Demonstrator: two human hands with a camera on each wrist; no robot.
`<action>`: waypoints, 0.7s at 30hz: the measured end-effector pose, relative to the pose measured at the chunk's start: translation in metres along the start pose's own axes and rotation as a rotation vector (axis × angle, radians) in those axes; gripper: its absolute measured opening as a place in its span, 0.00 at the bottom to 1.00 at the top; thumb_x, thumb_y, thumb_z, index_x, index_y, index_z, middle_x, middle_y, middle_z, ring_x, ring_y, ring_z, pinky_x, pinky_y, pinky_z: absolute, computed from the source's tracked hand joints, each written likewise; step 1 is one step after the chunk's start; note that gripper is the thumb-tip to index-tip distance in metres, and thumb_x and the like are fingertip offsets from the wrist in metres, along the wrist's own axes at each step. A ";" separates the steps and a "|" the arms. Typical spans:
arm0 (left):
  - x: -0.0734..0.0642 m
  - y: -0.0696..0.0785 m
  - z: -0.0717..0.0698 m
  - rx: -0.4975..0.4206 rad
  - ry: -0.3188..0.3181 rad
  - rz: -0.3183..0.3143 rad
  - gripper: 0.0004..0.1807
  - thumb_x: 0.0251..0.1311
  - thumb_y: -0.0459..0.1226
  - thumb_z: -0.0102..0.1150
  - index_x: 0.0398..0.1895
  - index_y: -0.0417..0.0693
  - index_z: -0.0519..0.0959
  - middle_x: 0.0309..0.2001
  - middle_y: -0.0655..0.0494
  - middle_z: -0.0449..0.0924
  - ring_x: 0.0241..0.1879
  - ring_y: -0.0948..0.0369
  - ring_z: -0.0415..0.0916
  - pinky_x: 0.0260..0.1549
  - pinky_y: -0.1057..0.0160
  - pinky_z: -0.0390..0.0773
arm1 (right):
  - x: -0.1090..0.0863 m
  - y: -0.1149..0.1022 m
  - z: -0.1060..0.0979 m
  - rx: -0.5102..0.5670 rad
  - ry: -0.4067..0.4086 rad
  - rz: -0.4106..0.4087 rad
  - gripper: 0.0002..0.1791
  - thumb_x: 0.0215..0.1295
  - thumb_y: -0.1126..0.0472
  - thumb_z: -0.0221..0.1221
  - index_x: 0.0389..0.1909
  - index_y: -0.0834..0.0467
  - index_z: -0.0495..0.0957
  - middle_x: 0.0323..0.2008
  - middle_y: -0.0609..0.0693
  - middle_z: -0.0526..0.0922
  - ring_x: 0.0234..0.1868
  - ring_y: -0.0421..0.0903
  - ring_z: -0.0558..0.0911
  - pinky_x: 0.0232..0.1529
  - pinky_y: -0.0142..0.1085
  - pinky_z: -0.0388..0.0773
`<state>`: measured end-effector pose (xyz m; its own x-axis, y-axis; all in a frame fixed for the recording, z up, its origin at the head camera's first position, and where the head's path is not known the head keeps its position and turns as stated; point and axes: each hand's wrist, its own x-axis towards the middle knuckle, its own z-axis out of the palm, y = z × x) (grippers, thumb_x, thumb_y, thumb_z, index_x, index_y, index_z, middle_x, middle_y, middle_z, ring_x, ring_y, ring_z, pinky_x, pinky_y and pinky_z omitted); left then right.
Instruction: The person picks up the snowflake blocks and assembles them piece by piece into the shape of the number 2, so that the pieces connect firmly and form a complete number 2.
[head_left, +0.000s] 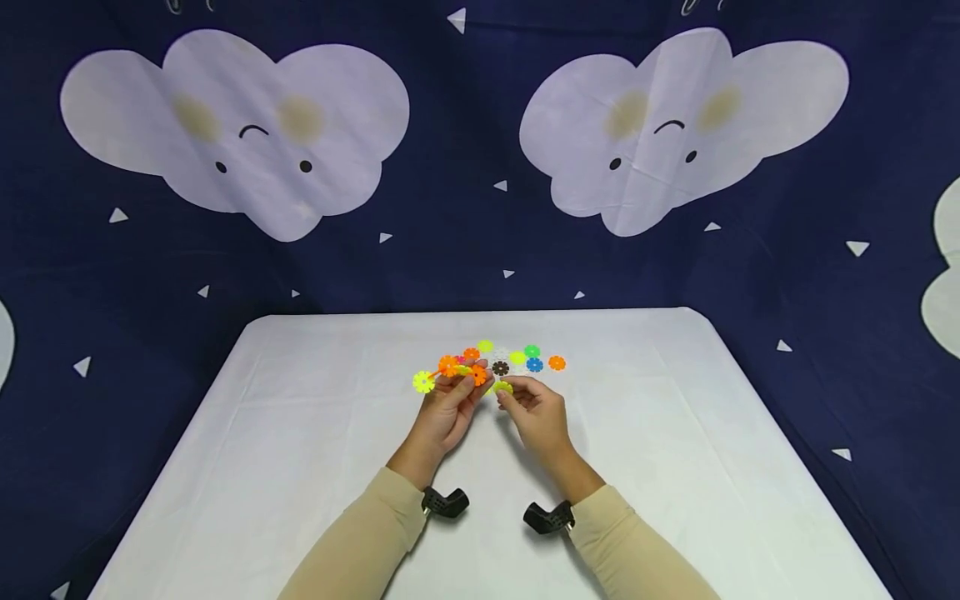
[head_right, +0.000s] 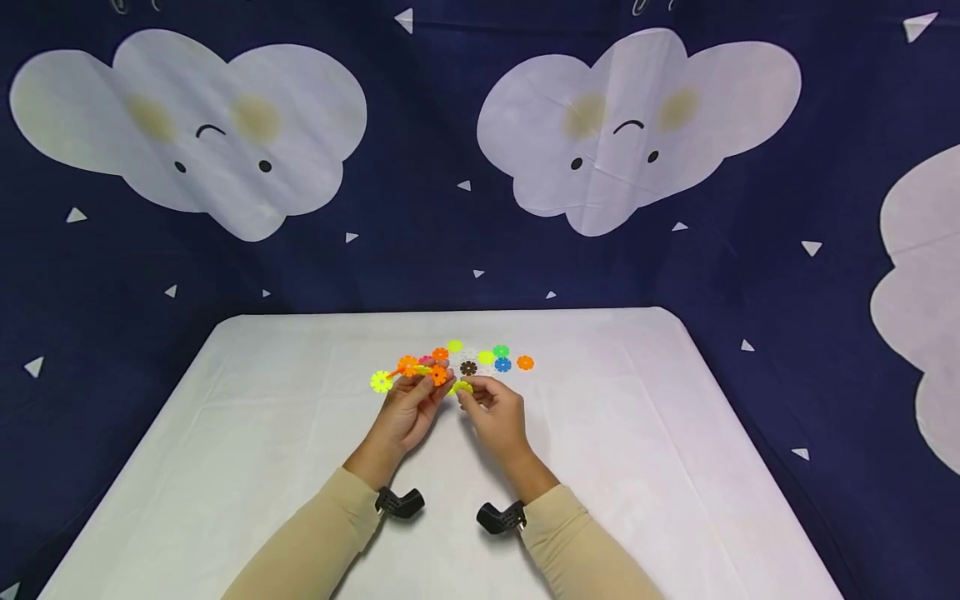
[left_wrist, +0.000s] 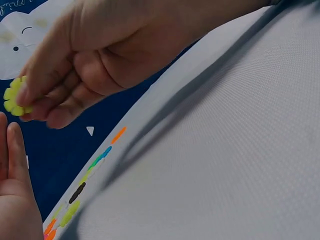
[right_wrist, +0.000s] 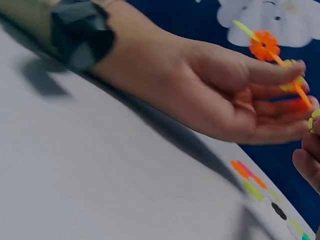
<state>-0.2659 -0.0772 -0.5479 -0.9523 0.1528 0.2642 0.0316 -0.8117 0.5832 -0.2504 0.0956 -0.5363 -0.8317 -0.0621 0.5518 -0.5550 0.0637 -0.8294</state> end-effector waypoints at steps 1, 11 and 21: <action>0.000 0.000 0.000 0.004 0.014 -0.006 0.16 0.76 0.22 0.50 0.54 0.39 0.86 0.57 0.44 0.85 0.55 0.51 0.84 0.66 0.52 0.74 | -0.002 -0.001 0.003 -0.002 0.000 -0.026 0.13 0.61 0.83 0.67 0.47 0.75 0.83 0.32 0.66 0.87 0.28 0.65 0.86 0.32 0.33 0.87; -0.002 0.002 0.002 0.080 0.074 -0.077 0.17 0.71 0.18 0.54 0.53 0.43 0.85 0.54 0.49 0.86 0.53 0.55 0.84 0.61 0.60 0.78 | -0.002 -0.038 0.016 0.009 0.032 -0.137 0.12 0.54 0.88 0.67 0.38 0.80 0.80 0.28 0.71 0.85 0.24 0.67 0.86 0.28 0.43 0.88; -0.002 0.003 0.003 0.162 0.067 -0.073 0.15 0.64 0.20 0.65 0.52 0.36 0.86 0.52 0.41 0.86 0.53 0.53 0.84 0.55 0.62 0.82 | -0.004 -0.011 0.018 -0.079 0.088 -0.273 0.12 0.54 0.86 0.70 0.38 0.73 0.84 0.28 0.63 0.88 0.22 0.58 0.88 0.26 0.33 0.86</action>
<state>-0.2633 -0.0780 -0.5440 -0.9717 0.1657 0.1686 0.0054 -0.6975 0.7166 -0.2408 0.0776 -0.5311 -0.6479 -0.0012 0.7617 -0.7550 0.1336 -0.6420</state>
